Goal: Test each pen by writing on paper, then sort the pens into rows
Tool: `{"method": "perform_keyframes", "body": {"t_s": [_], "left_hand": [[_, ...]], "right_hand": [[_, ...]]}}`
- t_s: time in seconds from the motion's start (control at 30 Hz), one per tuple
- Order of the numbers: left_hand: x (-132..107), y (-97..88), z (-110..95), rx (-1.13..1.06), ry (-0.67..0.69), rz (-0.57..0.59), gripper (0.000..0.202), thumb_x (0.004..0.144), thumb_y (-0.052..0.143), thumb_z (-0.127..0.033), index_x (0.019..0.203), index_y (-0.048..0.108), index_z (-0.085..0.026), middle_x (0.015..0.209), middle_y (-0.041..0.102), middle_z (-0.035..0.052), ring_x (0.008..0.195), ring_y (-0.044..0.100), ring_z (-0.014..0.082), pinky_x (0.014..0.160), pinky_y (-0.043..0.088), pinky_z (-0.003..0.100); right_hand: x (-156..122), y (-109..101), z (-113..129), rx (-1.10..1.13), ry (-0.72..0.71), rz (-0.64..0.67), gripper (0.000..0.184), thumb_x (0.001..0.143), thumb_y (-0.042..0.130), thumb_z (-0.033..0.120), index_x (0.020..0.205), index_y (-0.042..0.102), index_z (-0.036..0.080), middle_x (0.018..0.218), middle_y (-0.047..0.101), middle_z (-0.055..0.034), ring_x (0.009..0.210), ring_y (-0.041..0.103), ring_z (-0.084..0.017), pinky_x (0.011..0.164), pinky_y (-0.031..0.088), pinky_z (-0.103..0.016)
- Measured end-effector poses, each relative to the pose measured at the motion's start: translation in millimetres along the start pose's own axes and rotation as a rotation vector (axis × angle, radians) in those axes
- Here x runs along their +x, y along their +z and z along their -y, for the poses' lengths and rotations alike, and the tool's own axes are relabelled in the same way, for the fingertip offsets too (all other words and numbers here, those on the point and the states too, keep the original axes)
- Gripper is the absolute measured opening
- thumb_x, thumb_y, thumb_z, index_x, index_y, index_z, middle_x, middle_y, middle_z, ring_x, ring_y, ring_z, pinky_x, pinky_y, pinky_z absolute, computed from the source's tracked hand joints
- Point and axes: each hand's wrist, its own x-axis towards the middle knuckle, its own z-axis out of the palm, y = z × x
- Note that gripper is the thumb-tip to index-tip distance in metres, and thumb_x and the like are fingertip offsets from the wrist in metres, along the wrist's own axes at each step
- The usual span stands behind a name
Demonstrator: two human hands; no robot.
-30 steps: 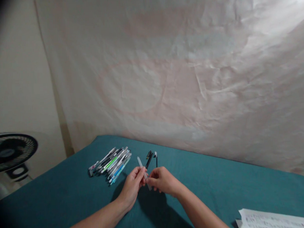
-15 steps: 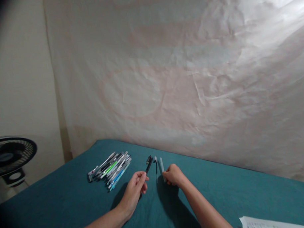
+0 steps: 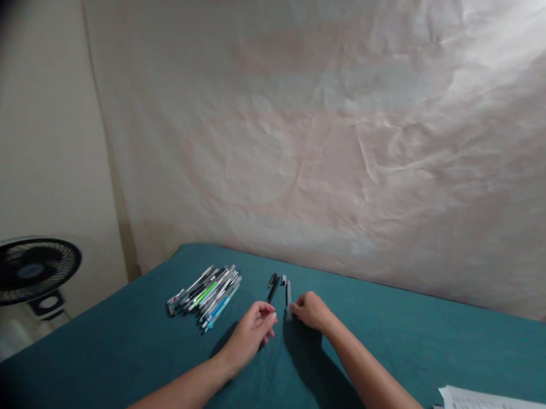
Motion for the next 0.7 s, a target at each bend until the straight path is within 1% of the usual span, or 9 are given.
{"method": "perform_keyframes", "body": {"t_s": [0.07,0.1,0.17,0.2,0.27,0.37,0.43,0.57,0.7], "left_hand": [[3.6,-8.8,-2.1,0.180,0.046,0.055,0.019,0.072,0.054,-0.031,0.084,0.052,-0.017,0.070,0.056,0.0016,0.057,0.052,0.0114,0.050,0.037,0.020],[5.9,-15.2,-4.5,0.281,0.092,0.050,0.014,0.071,0.055,-0.028,0.082,0.054,-0.018,0.069,0.056,0.0015,0.057,0.052,0.0120,0.052,0.037,0.021],[11.1,-31.3,-11.1,0.484,0.209,-0.013,0.007,0.071,0.053,-0.023,0.077,0.056,-0.019,0.068,0.056,0.0019,0.060,0.051,0.0137,0.057,0.038,0.023],[13.9,-40.5,-14.7,0.583,0.270,-0.066,0.004,0.071,0.053,-0.020,0.074,0.056,-0.020,0.070,0.056,0.0024,0.063,0.052,0.0150,0.061,0.038,0.025],[19.4,-58.8,-20.9,0.763,0.324,-0.172,0.004,0.070,0.053,-0.017,0.071,0.055,-0.020,0.075,0.056,0.0043,0.072,0.053,0.0182,0.070,0.037,0.029],[25.8,-79.8,-25.4,0.965,0.300,-0.267,0.005,0.069,0.054,-0.015,0.069,0.055,-0.020,0.078,0.057,0.0079,0.079,0.054,0.0228,0.077,0.036,0.034],[28.0,-85.9,-25.8,1.119,0.241,-0.291,0.005,0.070,0.054,-0.017,0.074,0.057,-0.019,0.084,0.058,0.0106,0.084,0.054,0.0245,0.080,0.036,0.035],[27.3,-81.3,-25.6,1.413,0.077,-0.248,0.017,0.075,0.047,-0.020,0.084,0.059,-0.013,0.093,0.059,0.0161,0.089,0.054,0.0279,0.081,0.037,0.040],[24.0,-71.3,-25.1,1.475,0.018,-0.207,0.021,0.077,0.044,-0.019,0.087,0.059,-0.009,0.088,0.060,0.0185,0.085,0.056,0.0295,0.076,0.039,0.041]], "right_hand": [[-7.0,-0.6,1.1,0.015,-0.039,0.030,0.029,0.076,0.046,0.033,0.062,0.061,0.012,0.054,0.058,-0.0026,0.042,0.046,-0.007,0.040,0.031,-0.017],[-10.6,-1.0,1.8,0.026,-0.059,0.045,0.028,0.076,0.045,0.032,0.065,0.061,0.012,0.055,0.059,-0.0023,0.042,0.046,-0.007,0.040,0.031,-0.017],[-18.1,-2.0,3.3,0.047,-0.093,0.073,0.025,0.077,0.044,0.030,0.070,0.061,0.013,0.058,0.059,-0.0019,0.044,0.047,-0.007,0.041,0.032,-0.016],[-21.9,-2.5,3.9,0.059,-0.107,0.086,0.024,0.077,0.044,0.029,0.072,0.061,0.013,0.060,0.059,-0.0017,0.044,0.047,-0.007,0.041,0.033,-0.016],[-29.8,-3.5,4.3,0.083,-0.129,0.117,0.023,0.077,0.044,0.029,0.075,0.060,0.013,0.061,0.059,-0.0017,0.046,0.047,-0.007,0.043,0.034,-0.017],[-42.4,-3.8,3.4,0.123,-0.157,0.154,0.022,0.077,0.044,0.029,0.076,0.059,0.013,0.061,0.058,-0.0020,0.047,0.047,-0.008,0.044,0.035,-0.017],[-50.8,-3.2,2.5,0.132,-0.176,0.154,0.022,0.077,0.043,0.029,0.075,0.058,0.013,0.061,0.058,-0.0019,0.047,0.047,-0.008,0.044,0.034,-0.018],[-63.5,-0.5,1.5,0.083,-0.240,0.087,0.022,0.077,0.044,0.030,0.072,0.059,0.014,0.060,0.057,-0.0014,0.051,0.046,-0.009,0.046,0.032,-0.019],[-68.6,3.4,1.0,0.042,-0.276,-0.017,0.022,0.076,0.045,0.031,0.071,0.059,0.015,0.060,0.056,-0.0014,0.053,0.046,-0.010,0.048,0.030,-0.020]]}}
